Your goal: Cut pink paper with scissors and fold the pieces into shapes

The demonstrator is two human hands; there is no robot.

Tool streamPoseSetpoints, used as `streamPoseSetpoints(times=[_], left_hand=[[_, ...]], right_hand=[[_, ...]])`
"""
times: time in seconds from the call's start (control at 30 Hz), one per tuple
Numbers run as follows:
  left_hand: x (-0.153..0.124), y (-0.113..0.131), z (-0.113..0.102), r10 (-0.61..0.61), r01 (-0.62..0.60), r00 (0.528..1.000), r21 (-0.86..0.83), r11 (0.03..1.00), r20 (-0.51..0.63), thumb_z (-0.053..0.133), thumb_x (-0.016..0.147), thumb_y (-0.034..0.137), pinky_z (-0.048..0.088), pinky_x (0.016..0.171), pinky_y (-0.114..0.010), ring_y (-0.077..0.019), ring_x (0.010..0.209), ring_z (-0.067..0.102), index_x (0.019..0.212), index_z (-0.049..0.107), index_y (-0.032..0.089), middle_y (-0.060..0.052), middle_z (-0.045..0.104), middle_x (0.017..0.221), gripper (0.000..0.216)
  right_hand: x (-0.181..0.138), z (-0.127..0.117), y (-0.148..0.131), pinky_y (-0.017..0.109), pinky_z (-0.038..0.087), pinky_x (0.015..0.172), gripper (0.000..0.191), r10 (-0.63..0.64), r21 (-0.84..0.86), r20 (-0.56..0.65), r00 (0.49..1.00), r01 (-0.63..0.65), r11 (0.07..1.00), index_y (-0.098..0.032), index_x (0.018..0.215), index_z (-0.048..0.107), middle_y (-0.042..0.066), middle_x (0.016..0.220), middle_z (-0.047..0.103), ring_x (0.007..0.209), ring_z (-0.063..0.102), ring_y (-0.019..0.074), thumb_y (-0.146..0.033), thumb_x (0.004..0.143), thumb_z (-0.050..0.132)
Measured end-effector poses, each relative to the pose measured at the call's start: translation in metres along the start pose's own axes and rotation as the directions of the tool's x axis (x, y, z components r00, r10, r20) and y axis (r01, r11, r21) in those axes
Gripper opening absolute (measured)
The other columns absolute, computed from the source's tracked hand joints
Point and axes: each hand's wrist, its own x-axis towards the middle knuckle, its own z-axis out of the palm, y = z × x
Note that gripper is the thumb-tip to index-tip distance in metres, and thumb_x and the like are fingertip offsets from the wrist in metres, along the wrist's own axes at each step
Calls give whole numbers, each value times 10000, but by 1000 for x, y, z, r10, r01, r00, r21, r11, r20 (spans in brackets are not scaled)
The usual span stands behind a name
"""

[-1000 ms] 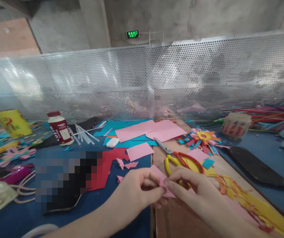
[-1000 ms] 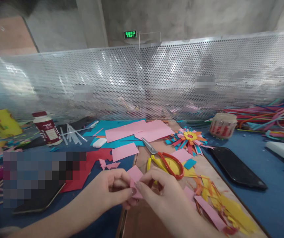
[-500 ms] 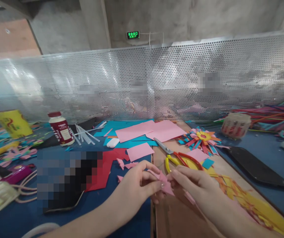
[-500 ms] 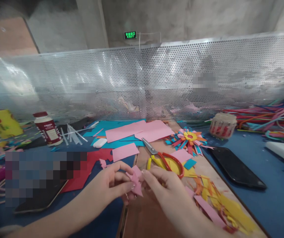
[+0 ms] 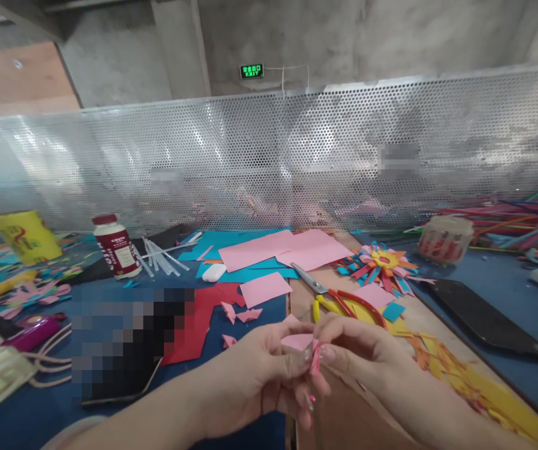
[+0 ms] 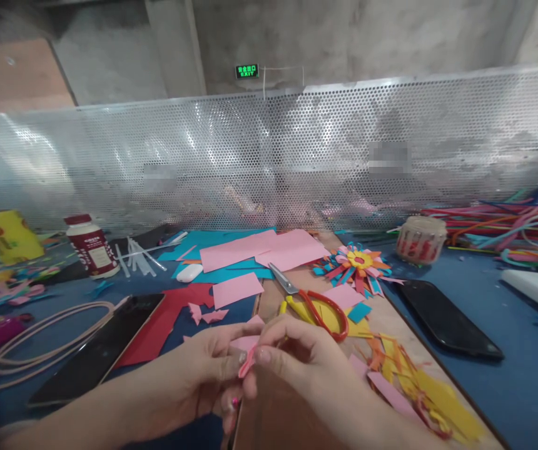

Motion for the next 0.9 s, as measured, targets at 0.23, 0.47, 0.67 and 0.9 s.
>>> streamPoseSetpoints(times=[0.23, 0.47, 0.67, 0.9], left_hand=[[5, 1, 3, 64, -21, 973, 195, 981, -220, 518, 790, 379, 492, 658, -317, -192, 704, 650, 918, 542, 119, -118, 662, 806, 291], [6, 0, -3, 176, -73, 962, 424, 903, -211, 563, 754, 357, 492, 652, -294, -159, 683, 633, 846, 592, 132, -68, 658, 781, 246], [3, -1, -3, 242, -66, 945, 598, 799, -218, 547, 753, 314, 455, 683, -266, -147, 734, 607, 797, 623, 151, -28, 651, 776, 185], [2, 6, -3, 351, -81, 903, 706, 704, -247, 560, 719, 260, 378, 619, -220, -112, 656, 517, 711, 648, 158, 7, 612, 702, 135]], right_hand=[[4, -5, -3, 177, 372, 535, 211, 92, -153, -191, 977, -122, 981, -163, 667, 532, -35, 619, 512, 589, 482, 81, -348, 751, 588], [6, -5, 0, 204, 390, 572, 157, 86, -302, -175, 981, -136, 943, -157, 651, 548, -9, 645, 555, 624, 503, 104, -276, 753, 553], [3, -5, 8, 231, 420, 620, 148, 104, -318, -103, 989, -132, 939, -162, 734, 591, 21, 745, 622, 710, 557, 139, -287, 782, 527], [-1, -6, -1, 196, 397, 555, 247, 61, -442, -129, 990, -113, 890, -184, 739, 588, -9, 702, 581, 655, 528, 113, -368, 839, 458]])
